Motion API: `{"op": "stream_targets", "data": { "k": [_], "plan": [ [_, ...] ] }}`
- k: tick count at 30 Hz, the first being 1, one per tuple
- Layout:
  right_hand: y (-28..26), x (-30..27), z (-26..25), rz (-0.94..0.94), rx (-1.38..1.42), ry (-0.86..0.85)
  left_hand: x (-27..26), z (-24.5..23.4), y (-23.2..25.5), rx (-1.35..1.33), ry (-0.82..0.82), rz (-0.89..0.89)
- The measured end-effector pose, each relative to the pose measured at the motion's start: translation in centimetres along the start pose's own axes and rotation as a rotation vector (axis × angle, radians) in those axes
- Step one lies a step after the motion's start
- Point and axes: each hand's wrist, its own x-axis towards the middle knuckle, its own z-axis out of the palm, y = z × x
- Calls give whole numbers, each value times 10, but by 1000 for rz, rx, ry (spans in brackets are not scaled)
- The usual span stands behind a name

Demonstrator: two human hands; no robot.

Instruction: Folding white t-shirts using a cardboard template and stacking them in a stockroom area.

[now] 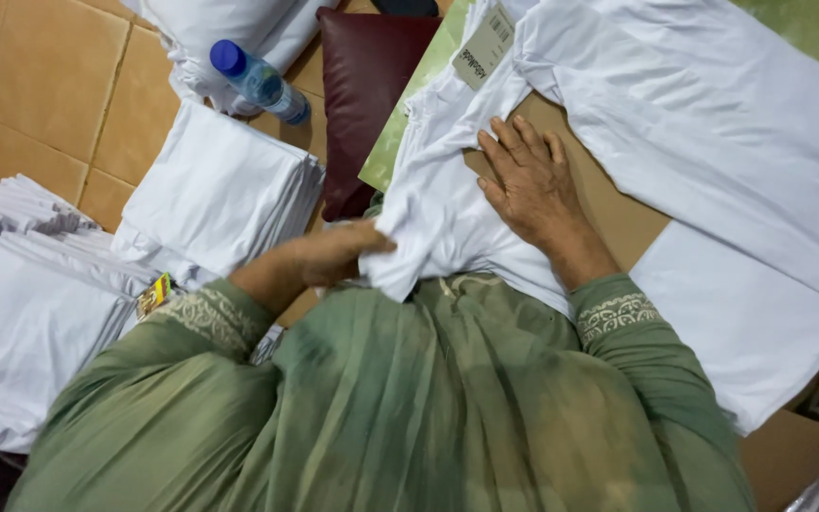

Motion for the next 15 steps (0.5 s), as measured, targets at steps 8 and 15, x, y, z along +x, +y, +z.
{"op": "stream_targets", "data": {
  "k": [8, 15],
  "plan": [
    [-6, 6, -8, 50, 30, -74, -20, 13, 32, 217, -193, 115],
    [-20, -13, -69, 150, 426, 107, 67, -9, 20, -82, -191, 199]
  ]
}}
